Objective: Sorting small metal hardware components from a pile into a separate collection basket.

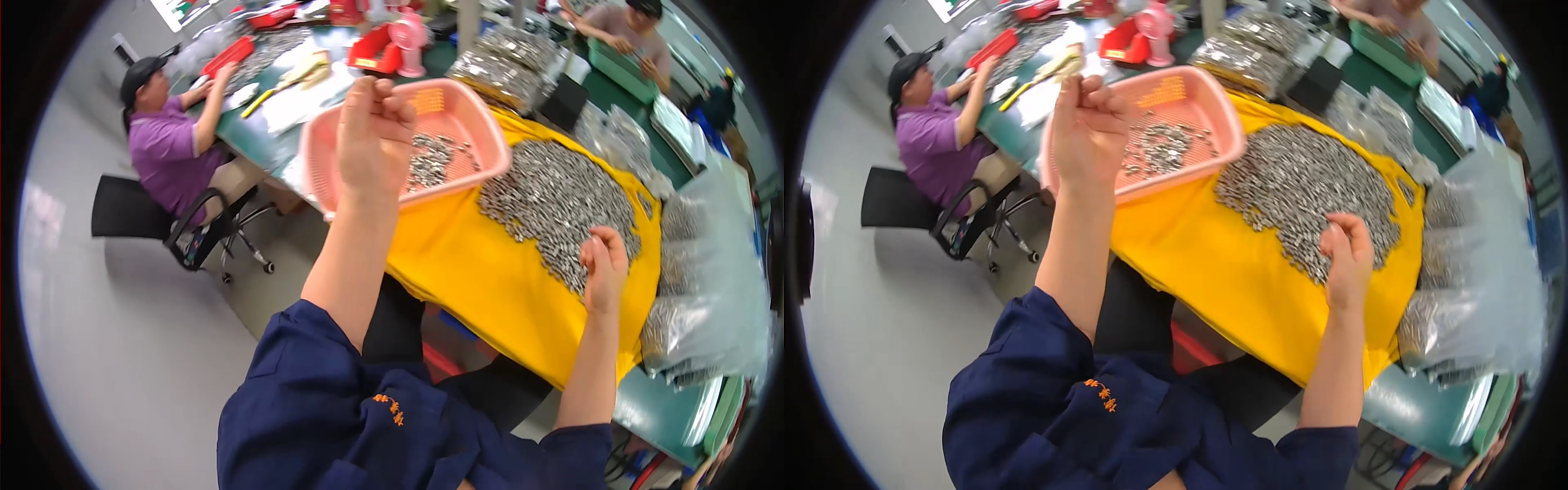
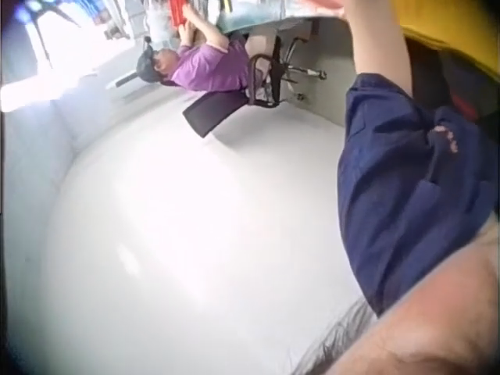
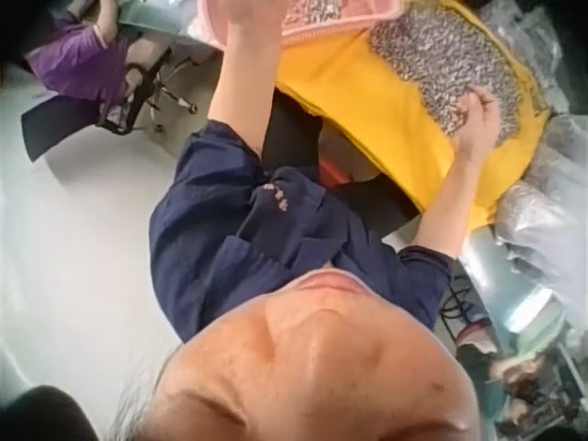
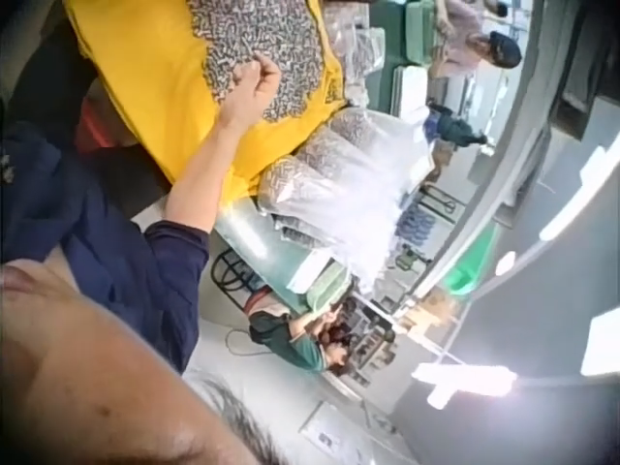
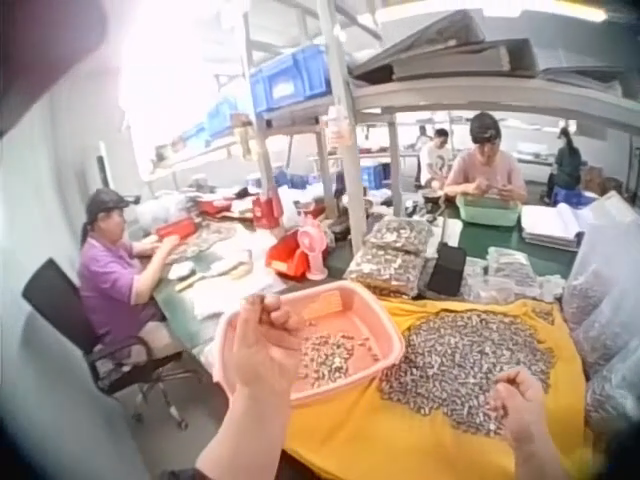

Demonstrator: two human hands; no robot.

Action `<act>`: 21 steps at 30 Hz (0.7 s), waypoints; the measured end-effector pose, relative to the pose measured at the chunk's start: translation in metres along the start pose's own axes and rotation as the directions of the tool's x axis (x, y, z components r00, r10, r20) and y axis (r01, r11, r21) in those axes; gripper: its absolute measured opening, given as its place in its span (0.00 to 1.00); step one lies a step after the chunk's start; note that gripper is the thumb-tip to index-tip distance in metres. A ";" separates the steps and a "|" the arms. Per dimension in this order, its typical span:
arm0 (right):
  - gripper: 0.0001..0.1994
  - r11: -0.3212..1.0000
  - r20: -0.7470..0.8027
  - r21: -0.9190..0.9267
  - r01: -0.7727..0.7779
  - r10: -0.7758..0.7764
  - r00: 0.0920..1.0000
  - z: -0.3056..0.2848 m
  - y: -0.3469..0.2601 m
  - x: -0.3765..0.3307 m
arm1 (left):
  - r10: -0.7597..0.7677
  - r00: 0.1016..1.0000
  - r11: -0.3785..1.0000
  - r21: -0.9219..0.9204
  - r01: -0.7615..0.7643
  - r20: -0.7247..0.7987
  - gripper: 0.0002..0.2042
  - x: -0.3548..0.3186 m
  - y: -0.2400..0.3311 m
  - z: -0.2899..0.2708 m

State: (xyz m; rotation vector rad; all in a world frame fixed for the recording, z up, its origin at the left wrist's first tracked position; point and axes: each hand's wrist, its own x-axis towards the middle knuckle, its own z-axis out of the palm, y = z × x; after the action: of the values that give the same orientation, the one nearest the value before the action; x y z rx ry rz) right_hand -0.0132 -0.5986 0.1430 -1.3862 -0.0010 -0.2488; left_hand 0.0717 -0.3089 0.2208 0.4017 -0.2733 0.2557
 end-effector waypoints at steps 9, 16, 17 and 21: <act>0.05 1.000 -0.019 0.016 0.019 -0.019 1.000 -0.006 0.006 0.008 | 0.523 0.838 0.792 0.451 -0.411 -0.156 0.04 -0.024 0.146 -0.092; 0.05 1.000 -0.015 -0.012 -0.017 0.017 1.000 -0.005 0.014 0.011 | 0.503 0.778 0.829 0.465 -0.312 -0.375 0.04 -0.030 0.164 -0.134; 0.05 0.999 -0.019 -0.020 -0.026 0.026 0.999 -0.004 0.014 0.011 | 0.507 0.777 0.827 0.465 -0.316 -0.373 0.04 -0.030 0.164 -0.136; 0.05 1.000 -0.030 0.001 -0.014 0.014 0.999 -0.002 0.010 0.009 | 0.530 0.753 0.772 0.589 -0.238 -0.391 0.02 -0.026 0.153 -0.150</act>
State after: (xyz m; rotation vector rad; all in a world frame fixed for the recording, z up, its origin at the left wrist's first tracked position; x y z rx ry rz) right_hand -0.0027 -0.6008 0.1346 -1.3813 0.0337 -0.2581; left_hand 0.0339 -0.1158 0.1334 0.7776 0.2939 0.8711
